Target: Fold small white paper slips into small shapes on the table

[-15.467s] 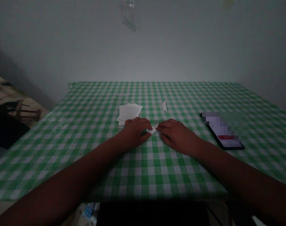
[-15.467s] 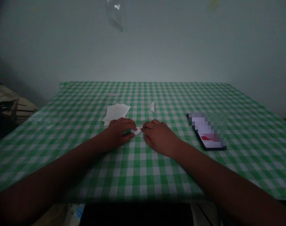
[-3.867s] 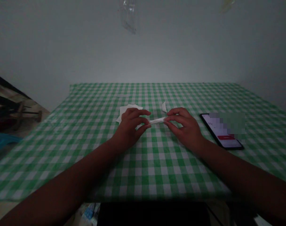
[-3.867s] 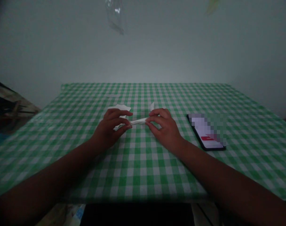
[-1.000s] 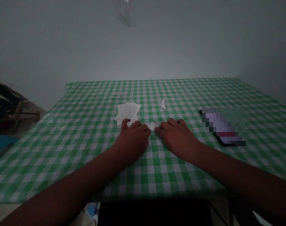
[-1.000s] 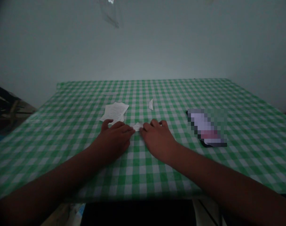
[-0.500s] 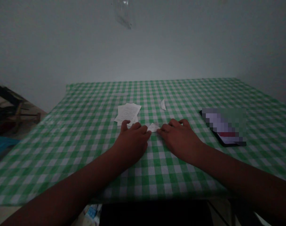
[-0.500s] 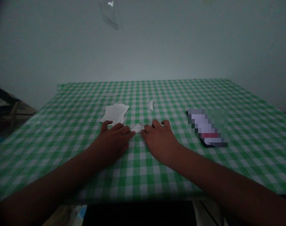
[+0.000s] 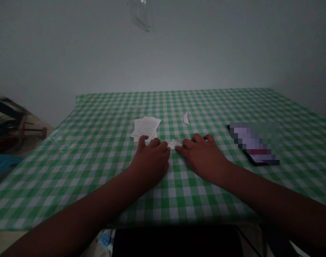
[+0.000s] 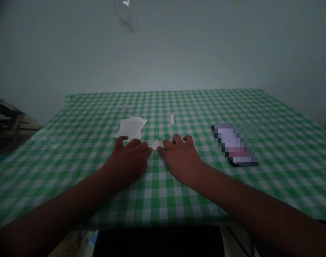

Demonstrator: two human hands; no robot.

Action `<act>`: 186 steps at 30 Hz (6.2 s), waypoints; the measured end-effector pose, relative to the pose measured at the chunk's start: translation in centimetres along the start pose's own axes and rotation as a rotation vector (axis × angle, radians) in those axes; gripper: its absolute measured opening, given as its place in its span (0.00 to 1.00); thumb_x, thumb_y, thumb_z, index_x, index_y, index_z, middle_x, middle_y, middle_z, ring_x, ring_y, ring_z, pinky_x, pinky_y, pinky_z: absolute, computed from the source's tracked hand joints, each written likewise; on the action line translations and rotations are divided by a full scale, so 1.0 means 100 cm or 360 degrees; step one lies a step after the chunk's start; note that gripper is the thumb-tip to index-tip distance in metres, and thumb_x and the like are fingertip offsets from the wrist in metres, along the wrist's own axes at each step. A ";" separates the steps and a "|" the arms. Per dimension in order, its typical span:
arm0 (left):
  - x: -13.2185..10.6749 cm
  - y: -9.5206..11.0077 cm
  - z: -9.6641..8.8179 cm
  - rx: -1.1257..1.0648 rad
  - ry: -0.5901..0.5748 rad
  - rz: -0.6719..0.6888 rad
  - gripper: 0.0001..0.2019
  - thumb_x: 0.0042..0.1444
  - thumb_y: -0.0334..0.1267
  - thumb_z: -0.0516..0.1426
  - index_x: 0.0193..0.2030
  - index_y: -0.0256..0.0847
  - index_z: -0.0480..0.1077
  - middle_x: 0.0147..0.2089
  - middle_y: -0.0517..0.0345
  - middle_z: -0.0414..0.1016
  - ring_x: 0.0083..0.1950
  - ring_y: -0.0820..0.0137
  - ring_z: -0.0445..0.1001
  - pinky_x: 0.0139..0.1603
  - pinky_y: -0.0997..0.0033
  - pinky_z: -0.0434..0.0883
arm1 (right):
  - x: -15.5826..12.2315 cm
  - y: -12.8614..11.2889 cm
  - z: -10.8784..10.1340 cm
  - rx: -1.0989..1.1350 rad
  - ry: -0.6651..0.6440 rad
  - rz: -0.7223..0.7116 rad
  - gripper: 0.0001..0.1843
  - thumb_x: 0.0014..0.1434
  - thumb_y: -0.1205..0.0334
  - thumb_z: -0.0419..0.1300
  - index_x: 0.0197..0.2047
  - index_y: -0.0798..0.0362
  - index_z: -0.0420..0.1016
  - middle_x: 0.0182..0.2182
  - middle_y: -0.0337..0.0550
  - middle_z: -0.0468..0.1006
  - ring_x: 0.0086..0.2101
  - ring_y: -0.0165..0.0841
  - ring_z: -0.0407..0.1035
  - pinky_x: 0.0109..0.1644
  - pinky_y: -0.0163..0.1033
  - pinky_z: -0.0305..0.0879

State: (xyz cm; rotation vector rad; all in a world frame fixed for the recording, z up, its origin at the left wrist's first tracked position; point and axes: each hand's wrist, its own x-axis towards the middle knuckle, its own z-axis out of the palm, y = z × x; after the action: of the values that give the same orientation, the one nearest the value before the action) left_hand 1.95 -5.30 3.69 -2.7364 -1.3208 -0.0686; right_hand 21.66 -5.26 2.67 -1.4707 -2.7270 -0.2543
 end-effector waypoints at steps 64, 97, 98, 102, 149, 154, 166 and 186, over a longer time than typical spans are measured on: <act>0.012 -0.045 0.014 -0.0780 -0.0149 0.0380 0.17 0.55 0.28 0.58 0.51 0.49 0.73 0.54 0.61 0.76 0.58 0.63 0.70 0.62 0.54 0.58 | 0.005 0.014 0.014 0.0657 0.0105 -0.0387 0.16 0.66 0.65 0.53 0.54 0.58 0.74 0.51 0.51 0.77 0.51 0.42 0.69 0.58 0.51 0.64; 0.022 -0.045 0.020 -0.0737 -0.0028 0.0421 0.09 0.62 0.38 0.59 0.49 0.49 0.75 0.52 0.58 0.76 0.55 0.64 0.70 0.56 0.59 0.60 | 0.006 0.010 0.015 0.0740 0.0161 -0.0346 0.13 0.66 0.59 0.54 0.46 0.57 0.75 0.43 0.50 0.78 0.47 0.40 0.70 0.55 0.49 0.62; 0.022 -0.044 0.020 -0.0731 -0.0031 0.0423 0.08 0.62 0.38 0.59 0.48 0.48 0.76 0.52 0.58 0.76 0.55 0.64 0.70 0.56 0.59 0.59 | 0.006 0.010 0.015 0.0733 0.0161 -0.0355 0.13 0.66 0.59 0.54 0.46 0.57 0.75 0.43 0.50 0.78 0.47 0.40 0.70 0.55 0.49 0.63; 0.022 -0.043 0.024 -0.0730 0.0016 0.0396 0.05 0.61 0.39 0.60 0.43 0.49 0.77 0.50 0.61 0.76 0.54 0.65 0.70 0.55 0.58 0.57 | 0.006 0.010 0.016 0.0740 0.0159 -0.0394 0.13 0.67 0.59 0.54 0.46 0.56 0.77 0.44 0.49 0.78 0.47 0.40 0.70 0.55 0.49 0.63; 0.018 -0.015 0.030 -0.0819 0.0086 -0.0137 0.05 0.57 0.39 0.60 0.40 0.47 0.74 0.49 0.59 0.75 0.53 0.59 0.66 0.51 0.53 0.59 | 0.004 0.037 0.005 0.1112 -0.0044 -0.0587 0.25 0.56 0.81 0.53 0.49 0.49 0.80 0.56 0.46 0.75 0.56 0.34 0.69 0.64 0.48 0.62; 0.018 -0.009 0.029 -0.0735 0.0089 -0.0179 0.04 0.57 0.38 0.59 0.39 0.45 0.74 0.48 0.59 0.75 0.52 0.60 0.66 0.49 0.56 0.59 | 0.005 0.039 0.006 0.1133 -0.0010 -0.0624 0.28 0.54 0.82 0.51 0.50 0.48 0.78 0.54 0.45 0.76 0.55 0.35 0.69 0.63 0.48 0.62; 0.018 -0.013 0.030 -0.0670 0.0106 -0.0072 0.06 0.61 0.38 0.58 0.44 0.49 0.74 0.50 0.60 0.76 0.53 0.60 0.66 0.50 0.56 0.55 | 0.008 0.042 0.009 0.1115 0.0019 -0.0557 0.21 0.59 0.78 0.51 0.45 0.51 0.81 0.50 0.48 0.78 0.52 0.36 0.71 0.59 0.46 0.65; 0.020 -0.017 0.019 -0.0711 0.0014 0.0070 0.07 0.62 0.35 0.57 0.42 0.49 0.76 0.51 0.62 0.77 0.55 0.61 0.67 0.49 0.56 0.53 | 0.021 0.040 0.040 0.0875 0.0294 0.0072 0.10 0.59 0.63 0.62 0.44 0.54 0.78 0.43 0.49 0.77 0.46 0.43 0.68 0.53 0.51 0.63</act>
State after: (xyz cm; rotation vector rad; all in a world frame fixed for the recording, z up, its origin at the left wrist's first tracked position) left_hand 1.90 -2.48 2.07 -3.1175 -1.3839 -0.4200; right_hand 24.06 -0.73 -0.57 -1.2703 -2.3449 0.3213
